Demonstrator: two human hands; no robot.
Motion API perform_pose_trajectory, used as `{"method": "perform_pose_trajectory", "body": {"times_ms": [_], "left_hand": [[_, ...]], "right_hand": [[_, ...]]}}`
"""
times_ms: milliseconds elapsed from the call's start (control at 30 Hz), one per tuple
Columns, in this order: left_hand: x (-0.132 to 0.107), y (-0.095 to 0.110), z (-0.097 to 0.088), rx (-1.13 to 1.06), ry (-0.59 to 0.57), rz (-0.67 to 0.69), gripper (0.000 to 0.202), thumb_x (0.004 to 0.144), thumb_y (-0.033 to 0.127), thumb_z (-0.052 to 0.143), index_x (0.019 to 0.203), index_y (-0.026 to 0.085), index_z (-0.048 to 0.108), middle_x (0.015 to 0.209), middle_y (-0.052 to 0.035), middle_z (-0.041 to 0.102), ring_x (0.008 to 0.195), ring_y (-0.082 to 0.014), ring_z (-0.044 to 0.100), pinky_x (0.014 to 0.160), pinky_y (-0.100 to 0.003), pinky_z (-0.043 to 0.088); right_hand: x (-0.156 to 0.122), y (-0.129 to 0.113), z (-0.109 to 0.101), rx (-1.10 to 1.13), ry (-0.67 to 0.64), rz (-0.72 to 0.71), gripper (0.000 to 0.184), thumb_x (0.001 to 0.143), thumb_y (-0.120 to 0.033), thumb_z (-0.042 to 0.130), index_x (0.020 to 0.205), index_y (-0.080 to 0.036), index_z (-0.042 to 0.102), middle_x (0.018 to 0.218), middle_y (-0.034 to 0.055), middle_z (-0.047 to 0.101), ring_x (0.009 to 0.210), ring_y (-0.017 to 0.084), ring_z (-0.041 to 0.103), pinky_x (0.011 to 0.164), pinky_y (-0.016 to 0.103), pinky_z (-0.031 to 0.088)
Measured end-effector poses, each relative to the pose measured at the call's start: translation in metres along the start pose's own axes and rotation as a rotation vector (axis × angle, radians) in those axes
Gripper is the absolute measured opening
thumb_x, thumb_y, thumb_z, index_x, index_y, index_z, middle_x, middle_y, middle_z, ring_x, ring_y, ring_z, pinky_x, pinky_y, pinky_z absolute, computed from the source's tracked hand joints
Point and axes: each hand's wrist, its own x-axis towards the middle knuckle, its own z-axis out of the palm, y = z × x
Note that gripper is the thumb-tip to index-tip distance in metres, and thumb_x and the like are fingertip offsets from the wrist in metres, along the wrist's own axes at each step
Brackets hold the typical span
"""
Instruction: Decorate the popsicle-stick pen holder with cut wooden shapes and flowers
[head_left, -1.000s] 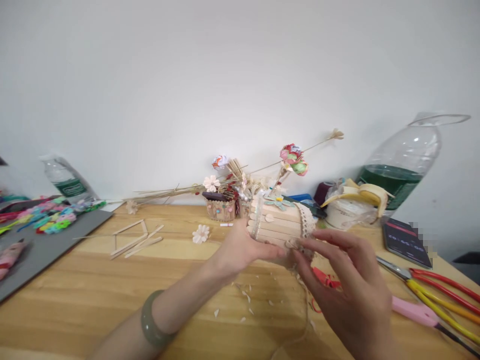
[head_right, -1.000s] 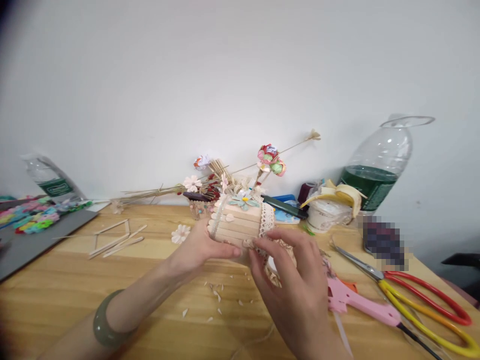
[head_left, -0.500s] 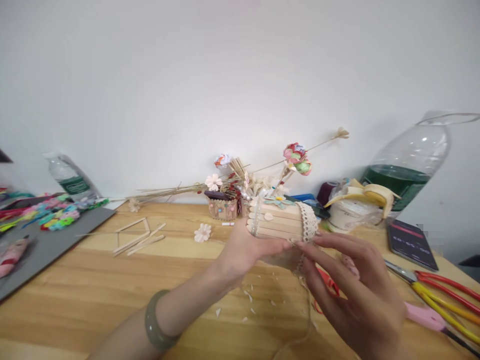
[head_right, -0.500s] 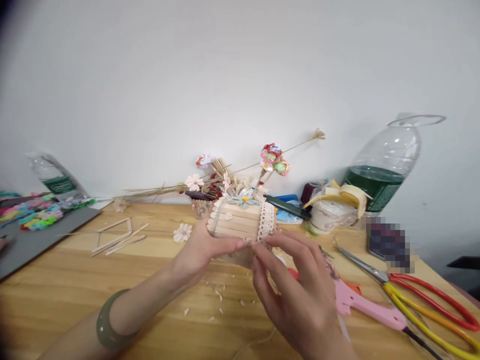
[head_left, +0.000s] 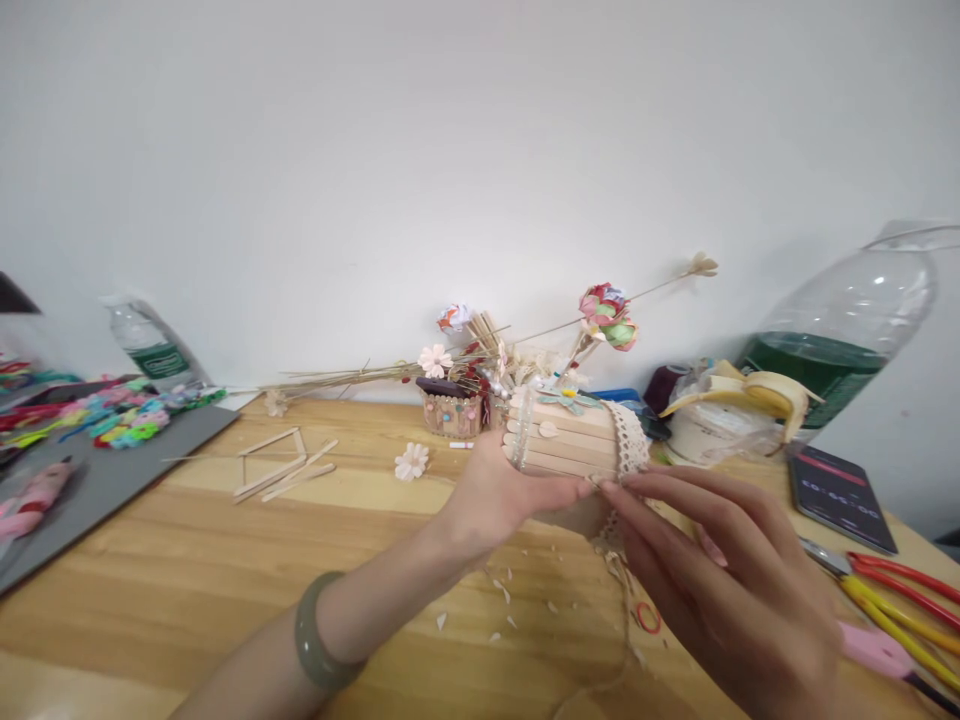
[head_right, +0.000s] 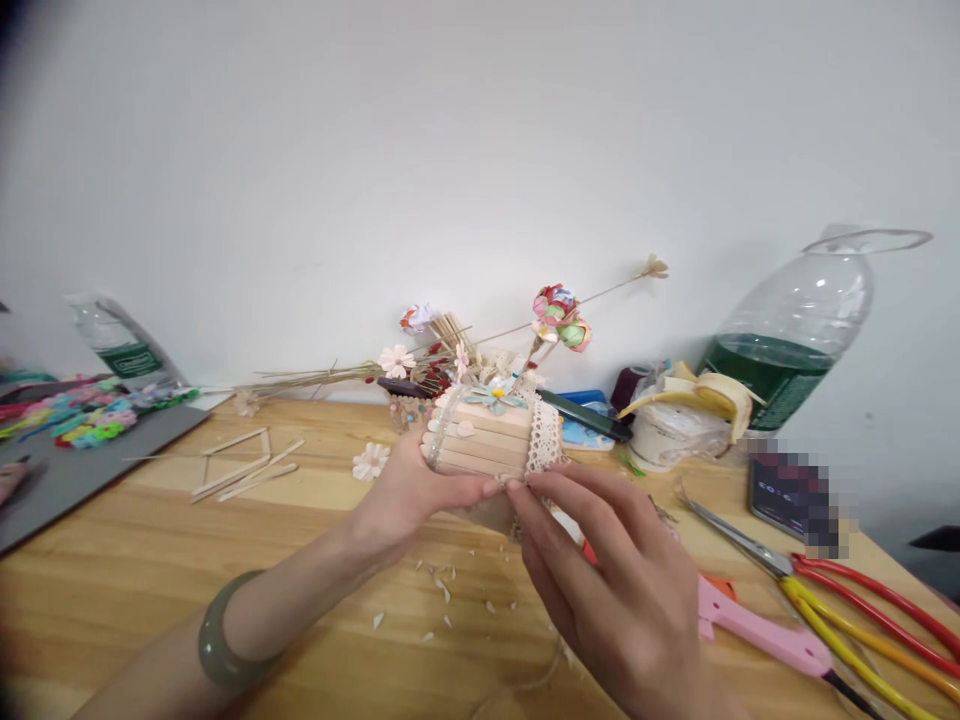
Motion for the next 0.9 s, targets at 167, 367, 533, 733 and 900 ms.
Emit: {"method": "perform_pose_trajectory", "body": {"times_ms": [167,367,533,733,900], "left_hand": [[0.0,0.002,0.0,0.007,-0.005,-0.001,0.039,0.063,0.019,0.077,0.1,0.014,0.066,0.1,-0.0073,0.072,0.092,-0.0203,0.066,0.086,-0.031,0.05],[0.0,0.002,0.001,0.001,0.009,-0.01,0.037,0.062,0.02,0.077,0.097,0.014,0.068,0.097,-0.0077,0.072,0.09,-0.0212,0.066,0.083,-0.031,0.051],[0.001,0.004,0.001,-0.024,0.034,0.014,0.036,0.062,0.017,0.076,0.097,0.014,0.068,0.096,-0.0073,0.072,0.087,-0.0188,0.066,0.082,-0.029,0.05],[0.001,0.002,0.0,-0.041,0.047,0.011,0.034,0.061,0.017,0.076,0.095,0.014,0.07,0.093,-0.005,0.072,0.086,-0.0183,0.065,0.08,-0.028,0.049],[-0.002,0.001,0.004,-0.082,0.051,-0.004,0.032,0.062,0.019,0.076,0.093,0.015,0.071,0.092,-0.0047,0.072,0.085,-0.0188,0.065,0.08,-0.029,0.05]], "right_hand": [[0.001,0.0,0.001,0.003,-0.005,-0.01,0.029,0.077,-0.004,0.059,0.104,-0.015,0.06,0.089,0.0108,0.064,0.088,0.024,0.055,0.071,0.037,0.05],[0.001,0.002,0.002,0.037,-0.007,-0.031,0.029,0.078,-0.003,0.058,0.105,-0.013,0.059,0.092,0.0114,0.062,0.091,0.025,0.054,0.073,0.038,0.049],[0.004,0.001,0.002,0.179,0.0,0.108,0.027,0.081,-0.002,0.055,0.106,-0.012,0.058,0.096,0.0101,0.059,0.091,0.021,0.055,0.077,0.034,0.047],[0.011,-0.005,0.002,0.262,0.052,0.23,0.021,0.079,-0.005,0.061,0.096,-0.016,0.059,0.092,0.0064,0.058,0.085,0.016,0.056,0.077,0.03,0.046],[0.015,-0.011,0.004,0.222,0.072,0.286,0.019,0.079,-0.009,0.06,0.094,-0.019,0.057,0.092,0.0056,0.054,0.083,0.016,0.055,0.073,0.031,0.046]]}}
